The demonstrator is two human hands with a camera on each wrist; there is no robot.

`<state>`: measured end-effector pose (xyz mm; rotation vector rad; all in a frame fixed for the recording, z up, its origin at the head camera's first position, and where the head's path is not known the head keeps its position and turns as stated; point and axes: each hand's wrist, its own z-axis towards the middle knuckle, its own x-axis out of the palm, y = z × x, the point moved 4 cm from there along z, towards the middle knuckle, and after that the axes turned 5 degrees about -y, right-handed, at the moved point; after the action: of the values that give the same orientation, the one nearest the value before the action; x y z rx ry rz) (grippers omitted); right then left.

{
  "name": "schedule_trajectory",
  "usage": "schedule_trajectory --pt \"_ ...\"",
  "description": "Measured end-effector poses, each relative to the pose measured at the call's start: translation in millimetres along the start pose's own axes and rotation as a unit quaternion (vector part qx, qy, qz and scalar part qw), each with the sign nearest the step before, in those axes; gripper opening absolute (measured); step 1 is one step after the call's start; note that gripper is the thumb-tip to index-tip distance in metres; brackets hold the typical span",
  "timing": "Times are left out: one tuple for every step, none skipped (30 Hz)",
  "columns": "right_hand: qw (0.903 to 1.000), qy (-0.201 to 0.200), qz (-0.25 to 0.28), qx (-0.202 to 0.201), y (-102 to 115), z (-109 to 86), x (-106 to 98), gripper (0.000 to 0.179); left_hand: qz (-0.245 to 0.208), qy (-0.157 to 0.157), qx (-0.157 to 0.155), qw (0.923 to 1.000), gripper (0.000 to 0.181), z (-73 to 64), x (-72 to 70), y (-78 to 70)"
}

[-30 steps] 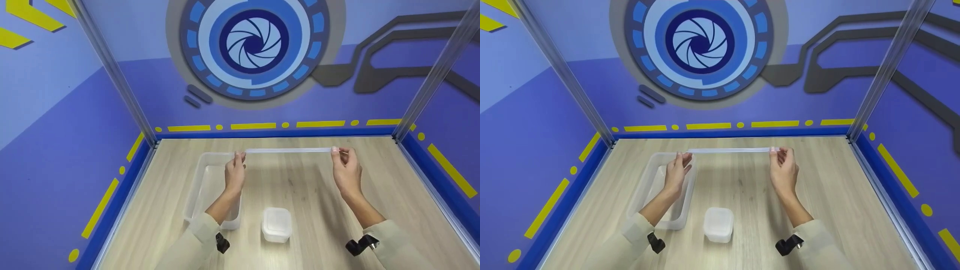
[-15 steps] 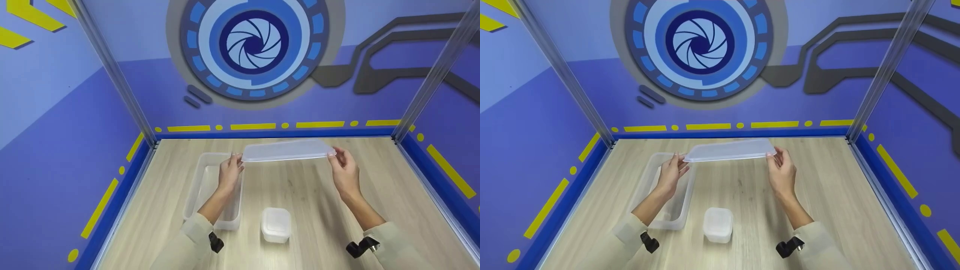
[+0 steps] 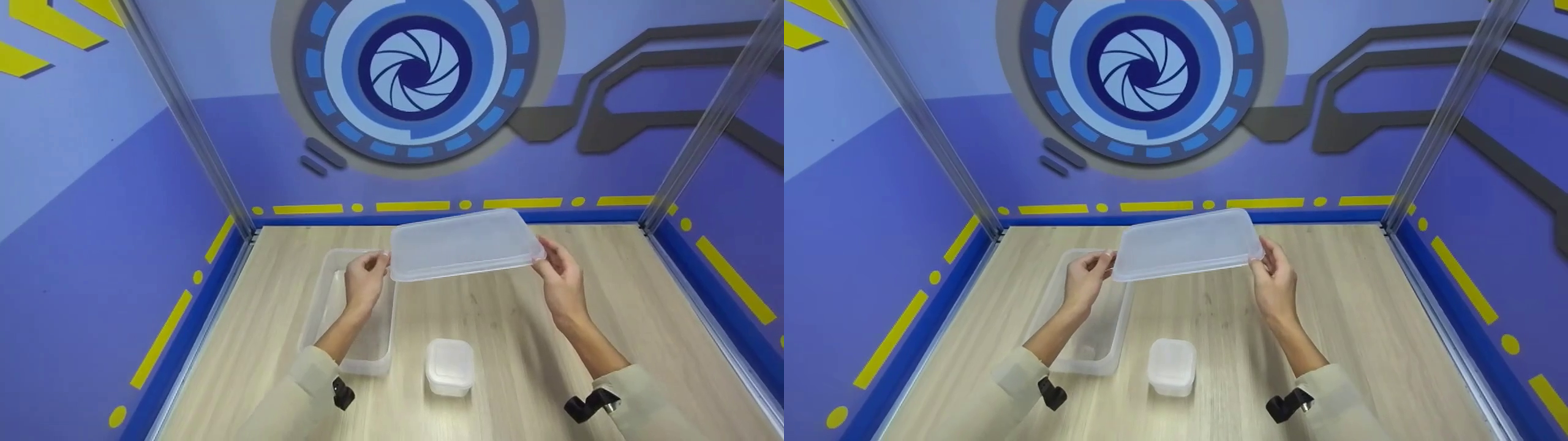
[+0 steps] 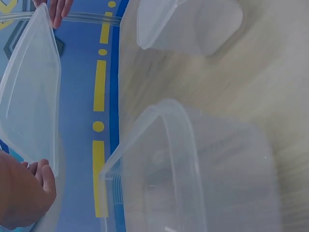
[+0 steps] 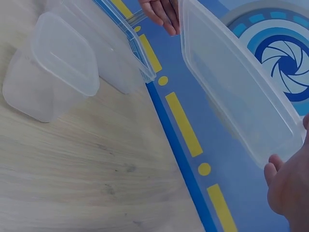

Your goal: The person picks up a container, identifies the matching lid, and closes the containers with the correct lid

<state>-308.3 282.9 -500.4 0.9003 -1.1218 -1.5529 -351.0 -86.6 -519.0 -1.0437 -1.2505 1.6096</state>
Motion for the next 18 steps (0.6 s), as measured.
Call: schedule_trajectory --pt "1.0000 0.005 0.005 -0.001 0 -0.1 0 0.047 0.001 -0.001 0.005 1.0000 0.020 1.5 -1.0 -0.3" --pt "0.9999 0.009 0.009 -0.002 0 -0.1 1 0.048 -0.002 -0.001 0.007 1.0000 0.019 2.9 -1.9 -0.2" --pt "0.9998 0.013 0.013 -0.003 0 -0.1 1 0.048 -0.007 0.000 0.008 0.9999 0.018 4.0 -2.8 -0.3" --pt "0.9997 0.018 0.016 -0.003 0 -0.3 2 0.049 -0.013 0.002 0.008 0.9999 0.017 5.0 -3.5 -0.4" --pt "0.9996 0.022 0.019 -0.004 0 -0.4 2 0.049 -0.021 0.005 0.007 0.9997 0.018 5.9 -4.2 -0.2" --pt "0.9993 0.027 0.027 -0.005 0 -0.6 3 0.050 -0.027 0.009 0.004 0.9996 0.018 6.8 -5.1 -0.3" --pt "0.9988 0.032 0.036 -0.004 0 -0.7 4 0.051 -0.032 0.013 0.002 0.9994 0.019 7.3 -6.2 -0.1" --pt "0.9982 0.039 0.045 -0.005 -1 -0.7 5 0.052 -0.034 0.016 -0.001 0.9993 0.021 7.6 -7.6 -0.2" --pt "0.9975 0.046 0.054 -0.005 -1 -0.9 5 0.053 -0.033 0.020 -0.003 0.9992 0.023 7.9 -9.2 -0.5" --pt "0.9968 0.053 0.060 -0.006 -2 -0.9 6 0.054 -0.031 0.026 -0.004 0.9992 0.025 8.2 -10.7 -0.8" --pt "0.9962 0.060 0.063 -0.008 -2 -0.8 7 0.055 -0.028 0.036 -0.007 0.9989 0.028 8.4 -12.2 -1.2" --pt "0.9959 0.064 0.063 -0.010 -3 -0.7 8 0.056 -0.025 0.049 -0.010 0.9984 0.032 8.6 -13.5 -1.8" --pt "0.9960 0.067 0.058 -0.012 -3 -0.6 8 0.056 -0.024 0.064 -0.016 0.9976 0.036 8.9 -14.7 -1.9" --pt "0.9962 0.068 0.052 -0.014 -3 -0.2 8 0.056 -0.025 0.083 -0.024 0.9960 0.041 9.3 -15.5 -2.2" --pt "0.9967 0.066 0.043 -0.016 -3 0.2 8 0.056 -0.027 0.106 -0.034 0.9934 0.045 9.7 -15.9 -1.8" --pt "0.9972 0.064 0.033 -0.018 -3 0.8 8 0.056 -0.032 0.131 -0.046 0.9898 0.048 10.1 -16.4 -1.4" --pt "0.9976 0.061 0.026 -0.018 -3 1.4 7 0.057 -0.036 0.156 -0.060 0.9853 0.051 10.1 -16.8 -1.0" --pt "0.9980 0.057 0.022 -0.016 -4 2.0 6 0.057 -0.041 0.179 -0.076 0.9800 0.054 10.2 -17.6 -0.3"
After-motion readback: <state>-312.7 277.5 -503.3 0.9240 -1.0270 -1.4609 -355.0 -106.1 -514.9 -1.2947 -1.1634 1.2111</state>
